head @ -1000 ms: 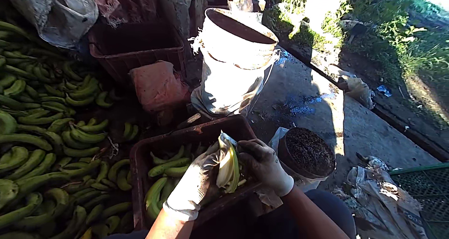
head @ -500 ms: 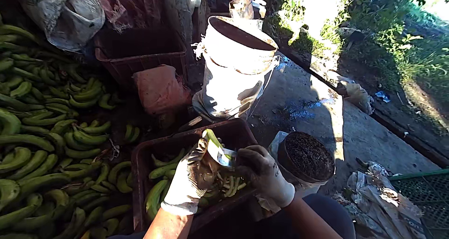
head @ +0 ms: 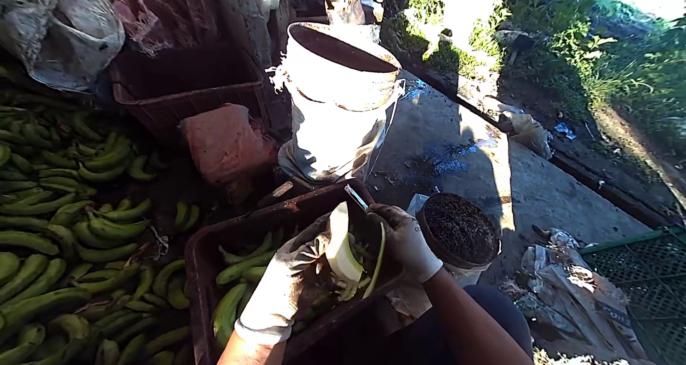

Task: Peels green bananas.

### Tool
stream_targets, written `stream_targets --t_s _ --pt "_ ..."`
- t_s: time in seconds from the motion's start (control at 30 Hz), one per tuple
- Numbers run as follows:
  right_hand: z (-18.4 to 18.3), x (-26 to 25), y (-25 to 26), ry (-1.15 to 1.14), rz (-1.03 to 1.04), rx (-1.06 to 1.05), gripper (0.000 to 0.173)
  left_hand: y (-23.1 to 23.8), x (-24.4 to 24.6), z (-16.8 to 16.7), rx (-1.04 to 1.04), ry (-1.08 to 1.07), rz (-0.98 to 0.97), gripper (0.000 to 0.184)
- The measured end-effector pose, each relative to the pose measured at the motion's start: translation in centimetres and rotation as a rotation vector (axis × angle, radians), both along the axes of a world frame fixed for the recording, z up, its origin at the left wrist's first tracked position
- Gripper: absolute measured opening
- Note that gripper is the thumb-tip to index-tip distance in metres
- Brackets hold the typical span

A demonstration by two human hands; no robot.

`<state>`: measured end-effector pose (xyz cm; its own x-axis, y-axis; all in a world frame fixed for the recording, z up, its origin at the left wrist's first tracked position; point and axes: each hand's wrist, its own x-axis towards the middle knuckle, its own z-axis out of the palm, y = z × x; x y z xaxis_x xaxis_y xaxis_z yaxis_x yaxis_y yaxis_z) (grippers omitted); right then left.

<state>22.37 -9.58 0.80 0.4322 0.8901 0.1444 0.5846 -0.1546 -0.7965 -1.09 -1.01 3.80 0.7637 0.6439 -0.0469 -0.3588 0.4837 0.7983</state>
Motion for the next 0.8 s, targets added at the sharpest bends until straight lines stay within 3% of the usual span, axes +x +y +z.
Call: stream_targets --t_s 0.13,0.27,0.33,0.43,0.5,0.63,0.7,0.77,0.8 --pt "2.1 -1.4 -2.2 -0.107 0.198 0.199 0.039 1.1 -0.3 -1.1 -0.080 -0.087 0.140 0.034" --pt "2.3 -2.2 -3.1 -0.264 0.396 0.223 0.039 1.4 -0.9 -0.8 -0.079 -0.077 0.069 0.034" --pt "1.9 -2.5 -2.6 -0.241 0.333 0.246 0.037 1.1 -1.0 -0.5 0.009 -0.049 -0.014 0.034" --pt "1.3 -1.7 -1.0 -0.175 -0.001 0.267 0.034 0.5 -0.6 -0.1 0.052 -0.041 -0.142 0.037" --pt "1.7 -0.4 -0.7 -0.074 -0.116 0.269 0.036 0.3 -0.3 -0.1 0.067 -0.045 -0.173 0.047" --pt "2.9 -0.3 -2.4 -0.055 -0.009 0.308 0.041 0.0 -0.4 -1.0 0.007 -0.093 -0.067 0.070" --pt "2.9 -1.1 -3.2 -0.106 0.107 0.326 0.041 -0.2 0.0 -1.4 -0.027 -0.046 0.076 0.063" --pt "2.7 -1.9 -3.6 -0.183 0.192 0.342 0.042 -0.3 0.8 -1.5 -0.056 -0.001 0.184 0.039" --pt "2.5 -2.2 -3.6 -0.231 0.228 0.347 0.041 -0.4 1.1 -1.2 -0.053 0.017 0.215 0.037"
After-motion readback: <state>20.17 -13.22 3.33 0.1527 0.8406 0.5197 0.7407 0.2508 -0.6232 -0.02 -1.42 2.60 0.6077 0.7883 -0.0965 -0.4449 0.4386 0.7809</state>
